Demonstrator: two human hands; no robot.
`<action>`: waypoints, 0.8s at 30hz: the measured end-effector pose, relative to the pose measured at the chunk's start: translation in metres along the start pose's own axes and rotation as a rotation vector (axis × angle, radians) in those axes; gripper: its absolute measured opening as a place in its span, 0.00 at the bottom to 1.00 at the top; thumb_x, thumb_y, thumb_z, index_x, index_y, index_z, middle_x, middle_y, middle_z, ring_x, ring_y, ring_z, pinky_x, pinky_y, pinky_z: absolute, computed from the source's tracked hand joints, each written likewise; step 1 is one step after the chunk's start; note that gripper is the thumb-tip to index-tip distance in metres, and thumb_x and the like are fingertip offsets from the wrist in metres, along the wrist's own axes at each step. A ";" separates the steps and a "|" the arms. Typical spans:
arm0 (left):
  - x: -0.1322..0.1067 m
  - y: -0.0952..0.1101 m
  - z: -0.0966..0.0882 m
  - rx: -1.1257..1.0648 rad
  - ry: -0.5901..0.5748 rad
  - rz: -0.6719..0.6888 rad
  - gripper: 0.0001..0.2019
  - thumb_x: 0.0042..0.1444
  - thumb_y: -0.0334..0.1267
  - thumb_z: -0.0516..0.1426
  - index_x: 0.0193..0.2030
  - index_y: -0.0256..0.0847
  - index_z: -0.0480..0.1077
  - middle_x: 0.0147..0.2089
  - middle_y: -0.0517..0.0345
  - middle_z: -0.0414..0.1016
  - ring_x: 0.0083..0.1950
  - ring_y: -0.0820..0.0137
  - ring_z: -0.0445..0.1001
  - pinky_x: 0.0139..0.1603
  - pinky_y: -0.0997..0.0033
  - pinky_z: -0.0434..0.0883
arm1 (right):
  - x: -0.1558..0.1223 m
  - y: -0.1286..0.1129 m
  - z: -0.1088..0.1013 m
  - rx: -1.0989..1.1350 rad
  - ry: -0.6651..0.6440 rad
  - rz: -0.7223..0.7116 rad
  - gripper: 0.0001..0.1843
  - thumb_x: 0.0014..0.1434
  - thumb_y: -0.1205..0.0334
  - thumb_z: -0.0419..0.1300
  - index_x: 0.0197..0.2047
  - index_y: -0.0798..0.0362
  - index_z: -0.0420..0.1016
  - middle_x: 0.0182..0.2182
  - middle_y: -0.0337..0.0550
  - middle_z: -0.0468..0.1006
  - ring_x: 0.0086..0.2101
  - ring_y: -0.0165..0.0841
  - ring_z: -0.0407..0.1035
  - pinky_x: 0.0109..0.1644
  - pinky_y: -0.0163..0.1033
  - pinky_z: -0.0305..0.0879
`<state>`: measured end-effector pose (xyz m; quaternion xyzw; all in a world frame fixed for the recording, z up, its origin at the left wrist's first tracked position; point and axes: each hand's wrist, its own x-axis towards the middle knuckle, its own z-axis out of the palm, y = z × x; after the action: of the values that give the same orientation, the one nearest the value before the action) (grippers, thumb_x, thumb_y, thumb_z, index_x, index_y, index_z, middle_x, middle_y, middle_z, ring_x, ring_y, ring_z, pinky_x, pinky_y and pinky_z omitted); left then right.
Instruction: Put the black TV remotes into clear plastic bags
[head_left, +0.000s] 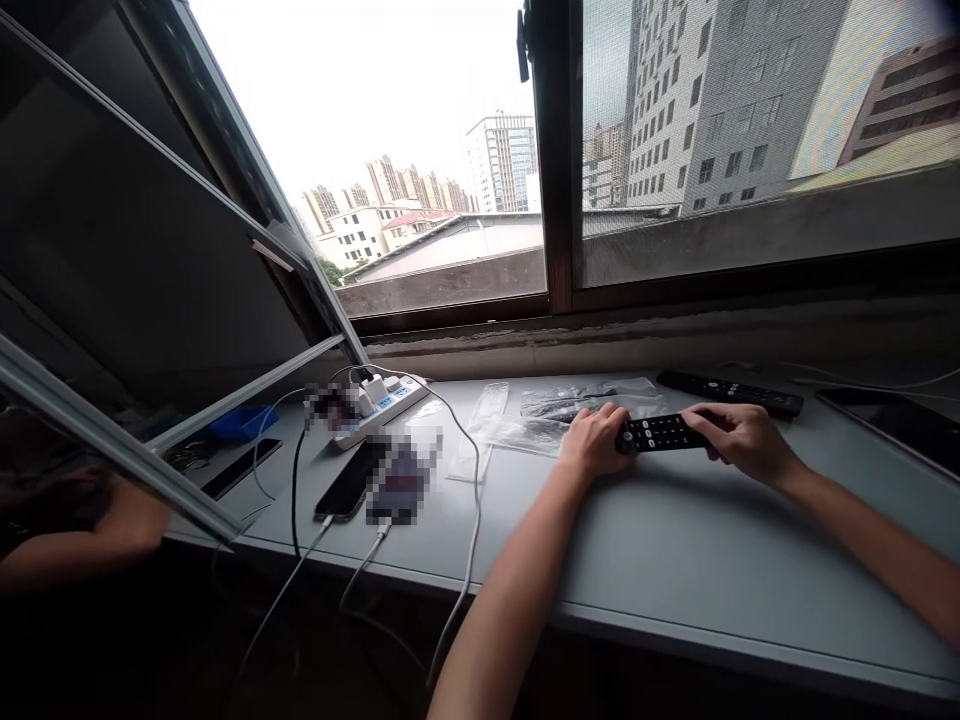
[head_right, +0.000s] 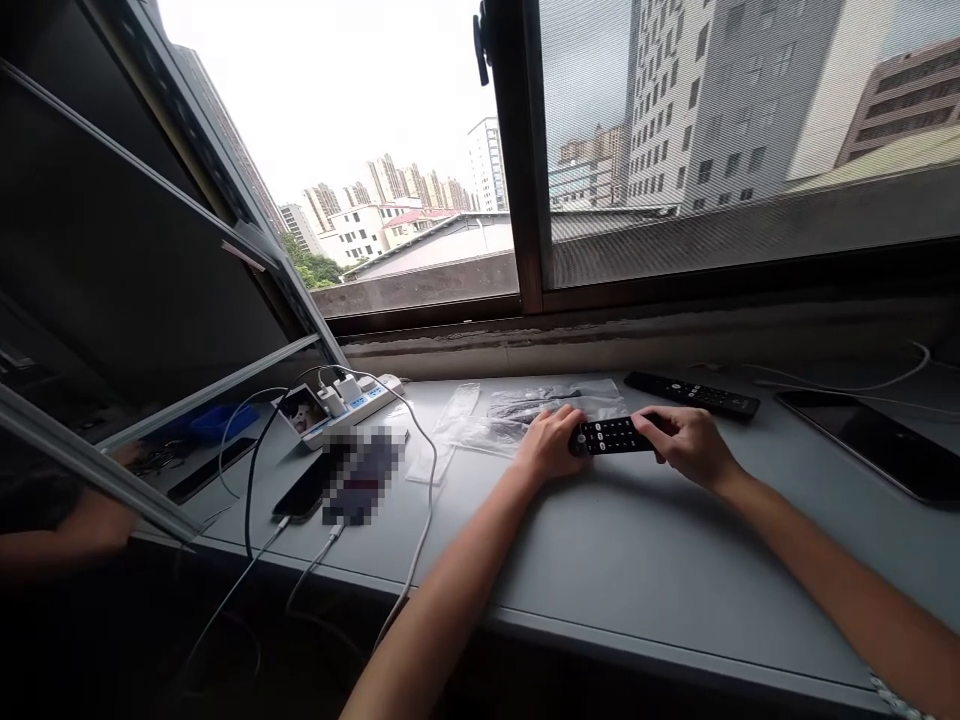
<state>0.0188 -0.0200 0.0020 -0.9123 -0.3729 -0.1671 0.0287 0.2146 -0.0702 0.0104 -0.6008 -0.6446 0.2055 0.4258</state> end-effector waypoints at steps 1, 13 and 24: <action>0.000 0.001 0.000 -0.003 0.005 0.004 0.16 0.49 0.42 0.55 0.44 0.38 0.64 0.44 0.53 0.69 0.41 0.66 0.70 0.48 0.66 0.64 | 0.001 0.001 -0.001 -0.025 -0.022 -0.002 0.23 0.54 0.45 0.52 0.29 0.57 0.76 0.10 0.37 0.65 0.14 0.29 0.58 0.22 0.36 0.56; 0.000 0.014 -0.006 0.033 -0.024 0.069 0.18 0.49 0.45 0.56 0.44 0.36 0.64 0.46 0.53 0.68 0.42 0.65 0.71 0.48 0.66 0.64 | 0.008 0.022 -0.006 -0.079 -0.074 0.023 0.25 0.52 0.42 0.53 0.30 0.56 0.78 0.12 0.38 0.67 0.15 0.32 0.61 0.21 0.37 0.58; 0.001 0.028 -0.001 0.034 0.053 0.100 0.17 0.50 0.44 0.54 0.44 0.37 0.63 0.48 0.52 0.66 0.40 0.67 0.71 0.44 0.66 0.62 | 0.004 0.021 0.003 -0.032 -0.181 -0.011 0.27 0.49 0.39 0.56 0.24 0.57 0.77 0.14 0.39 0.68 0.16 0.30 0.61 0.21 0.35 0.57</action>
<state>0.0385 -0.0396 0.0048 -0.9243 -0.3289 -0.1833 0.0622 0.2248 -0.0617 -0.0068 -0.5829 -0.6868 0.2464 0.3574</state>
